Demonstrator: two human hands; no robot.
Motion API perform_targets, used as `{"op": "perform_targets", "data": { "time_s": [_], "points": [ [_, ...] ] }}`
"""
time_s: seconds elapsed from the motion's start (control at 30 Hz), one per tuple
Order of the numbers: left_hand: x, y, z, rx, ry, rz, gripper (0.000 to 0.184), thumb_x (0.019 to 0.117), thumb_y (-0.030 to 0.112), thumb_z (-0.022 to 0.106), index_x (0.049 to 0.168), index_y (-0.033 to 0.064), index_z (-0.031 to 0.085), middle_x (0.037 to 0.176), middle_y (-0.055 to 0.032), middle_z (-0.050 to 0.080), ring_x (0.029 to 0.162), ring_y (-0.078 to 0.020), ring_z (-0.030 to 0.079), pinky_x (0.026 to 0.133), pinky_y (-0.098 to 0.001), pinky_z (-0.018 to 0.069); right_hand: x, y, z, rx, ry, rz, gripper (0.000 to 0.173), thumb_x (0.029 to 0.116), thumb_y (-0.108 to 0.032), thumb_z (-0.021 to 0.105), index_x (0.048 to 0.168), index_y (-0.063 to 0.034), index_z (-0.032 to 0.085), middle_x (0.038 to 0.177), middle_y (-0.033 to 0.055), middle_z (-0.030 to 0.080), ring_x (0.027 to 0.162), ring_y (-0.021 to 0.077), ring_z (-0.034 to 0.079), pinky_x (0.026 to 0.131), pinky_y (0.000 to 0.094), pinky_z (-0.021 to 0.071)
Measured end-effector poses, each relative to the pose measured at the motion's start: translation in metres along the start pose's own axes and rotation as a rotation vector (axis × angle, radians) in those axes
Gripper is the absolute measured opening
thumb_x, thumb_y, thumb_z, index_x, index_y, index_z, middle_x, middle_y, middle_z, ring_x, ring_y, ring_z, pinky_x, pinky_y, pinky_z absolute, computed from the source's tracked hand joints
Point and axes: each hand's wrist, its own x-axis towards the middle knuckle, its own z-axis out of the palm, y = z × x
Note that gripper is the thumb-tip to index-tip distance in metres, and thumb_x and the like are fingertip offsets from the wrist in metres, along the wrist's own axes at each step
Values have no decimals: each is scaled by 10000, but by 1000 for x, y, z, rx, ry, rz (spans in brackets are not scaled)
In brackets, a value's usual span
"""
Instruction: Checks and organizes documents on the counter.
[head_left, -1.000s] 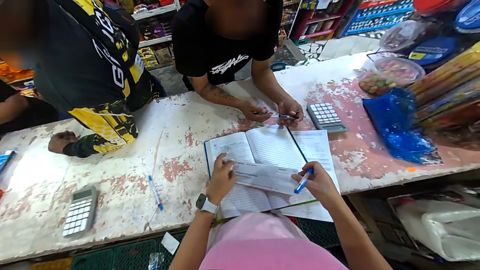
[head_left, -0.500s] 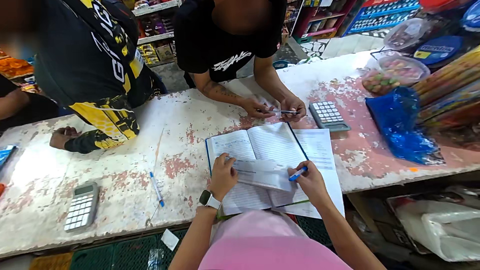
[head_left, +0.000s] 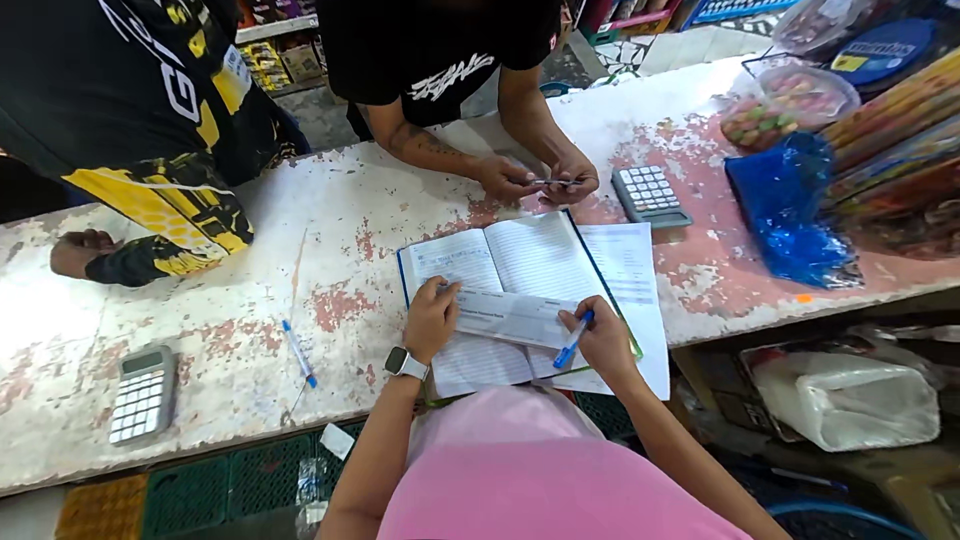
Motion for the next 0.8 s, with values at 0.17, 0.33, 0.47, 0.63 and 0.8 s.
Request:
{"op": "perform_targets", "data": {
  "time_s": [0.17, 0.33, 0.47, 0.63, 0.8],
  "points": [
    [1, -2, 1, 11, -19, 2, 326, 949, 57, 548, 1209, 7, 738, 1200, -253, 662, 1027, -382, 680, 906, -507, 560, -1, 7, 0, -6, -5, -58, 236, 1021, -140, 620, 1067, 82, 559, 782, 98, 573, 641, 89, 513, 611, 248, 447],
    [2, -1, 1, 17, -34, -3, 333, 964, 66, 539, 1234, 4, 723, 1233, -254, 652, 1070, -389, 669, 942, -508, 546, -1, 9, -4, -14, -61, -28, 225, 1006, -140, 650, 1063, 61, 563, 790, 94, 591, 648, 89, 534, 616, 256, 461],
    [4, 0, 3, 23, -20, -2, 322, 959, 68, 544, 1209, 5, 737, 1211, -250, 660, 1023, -378, 681, 916, -501, 555, -7, 11, -5, -15, -70, -50, 227, 1000, -153, 656, 1035, 53, 568, 767, 80, 584, 638, 85, 535, 610, 251, 458],
    [3, 1, 2, 33, -25, -11, 332, 954, 62, 537, 1216, 5, 734, 1204, -249, 660, 1010, -374, 680, 897, -497, 558, -22, 14, 3, -5, -23, -136, 225, 1005, -154, 633, 1017, 66, 586, 792, 120, 624, 679, 128, 598, 637, 280, 500],
    [1, 0, 2, 41, -46, -22, 344, 963, 84, 523, 1229, 22, 732, 1225, -247, 653, 1048, -383, 668, 919, -509, 546, -32, 17, 5, -9, -4, -166, 222, 1001, -140, 630, 1013, 80, 610, 821, 150, 661, 720, 159, 638, 666, 297, 529]
  ]
}}
